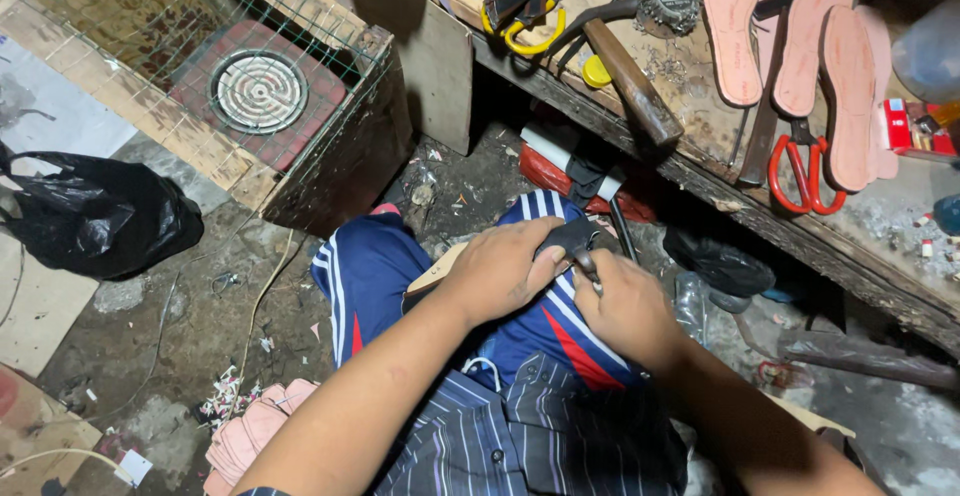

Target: The person sits on the floor with a shoe on their lap. They use pincers to pull and press the shoe upper over the sole edge, then hammer the sole and upper to set them, working around the shoe and turning it as they go.

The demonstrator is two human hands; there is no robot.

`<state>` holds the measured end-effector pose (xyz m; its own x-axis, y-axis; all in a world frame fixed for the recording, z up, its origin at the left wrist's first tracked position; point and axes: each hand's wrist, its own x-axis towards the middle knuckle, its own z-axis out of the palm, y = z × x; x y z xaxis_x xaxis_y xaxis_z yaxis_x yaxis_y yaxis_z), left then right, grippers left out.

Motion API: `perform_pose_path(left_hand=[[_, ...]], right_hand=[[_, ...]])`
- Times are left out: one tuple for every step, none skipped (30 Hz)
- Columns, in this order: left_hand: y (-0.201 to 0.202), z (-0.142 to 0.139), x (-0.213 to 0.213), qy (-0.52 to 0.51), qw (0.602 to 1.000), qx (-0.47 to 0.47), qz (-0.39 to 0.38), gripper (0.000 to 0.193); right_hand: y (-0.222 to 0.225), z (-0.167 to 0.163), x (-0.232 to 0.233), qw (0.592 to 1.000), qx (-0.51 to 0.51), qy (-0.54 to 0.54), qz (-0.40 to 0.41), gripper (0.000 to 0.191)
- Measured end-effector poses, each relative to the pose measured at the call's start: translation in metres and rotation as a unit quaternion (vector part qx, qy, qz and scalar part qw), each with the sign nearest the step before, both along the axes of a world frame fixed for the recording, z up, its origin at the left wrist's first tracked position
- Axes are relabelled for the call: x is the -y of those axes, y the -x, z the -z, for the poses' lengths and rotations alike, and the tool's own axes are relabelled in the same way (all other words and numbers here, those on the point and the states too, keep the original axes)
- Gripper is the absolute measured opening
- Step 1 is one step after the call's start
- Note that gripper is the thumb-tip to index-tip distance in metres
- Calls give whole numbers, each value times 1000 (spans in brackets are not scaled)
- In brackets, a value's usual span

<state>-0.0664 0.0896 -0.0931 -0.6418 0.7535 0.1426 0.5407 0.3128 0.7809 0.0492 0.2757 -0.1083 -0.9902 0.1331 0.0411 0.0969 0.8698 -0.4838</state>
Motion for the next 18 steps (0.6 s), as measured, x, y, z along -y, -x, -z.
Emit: perform_pose_path(left_hand=[[-2, -1, 1, 0, 1000, -2, 0, 39], [-3, -3, 1, -11, 1000, -24, 3, 40], [-5, -5, 1, -20, 999, -45, 5, 41], [-8, -8, 2, -28, 998, -61, 9, 43], [-10, -10, 2, -16, 999, -43, 5, 44], [-10, -12, 2, -6, 1000, -29, 1, 45], [-9, -14, 1, 3, 1000, -17, -5, 46], [-6, -16, -1, 17, 1000, 20, -14, 44], [-4, -17, -5, 32, 998, 59, -21, 42], [-6, -19, -7, 48, 993, 102, -27, 41], [-9, -20, -8, 49, 995, 76, -37, 39], [-12, -21, -9, 49, 997, 46, -48, 37], [-14, -21, -10, 49, 997, 17, -59, 36], [-16, -21, -9, 44, 997, 2, -60, 34], [-19, -22, -8, 39, 997, -11, -61, 33], [-21, -21, -7, 34, 997, -24, -63, 32], [-23, -21, -6, 39, 996, -48, -65, 33], [-26, -21, -6, 45, 994, -70, -65, 35]], right_hand=[[-6, -4, 0, 998, 66, -12, 21, 32], [-10, -9, 0, 991, 130, -31, 20, 35], [-13, -14, 1, 979, 195, -50, 18, 38], [-15, -18, 3, 963, 262, -66, 17, 41], [-15, -22, 6, 967, 249, -54, 14, 41], [-14, -25, 8, 972, 232, -45, 12, 41], [-11, -27, 10, 976, 213, -36, 8, 41], [-8, -29, 10, 975, 219, -35, 2, 41], [-5, -29, 10, 974, 226, -33, -3, 42], [-3, -30, 8, 971, 238, -30, -7, 42], [-2, -29, 5, 970, 244, -6, -4, 41], [-1, -29, 2, 969, 247, 17, -3, 39], [-2, -29, -2, 968, 249, 39, -2, 38], [-3, -28, -5, 972, 223, 67, -3, 40], [-5, -28, -8, 976, 198, 94, -4, 43], [-7, -27, -10, 977, 173, 121, -6, 46], [-8, -27, -11, 981, 153, 112, -29, 47], [-9, -28, -11, 984, 134, 103, -50, 48]])
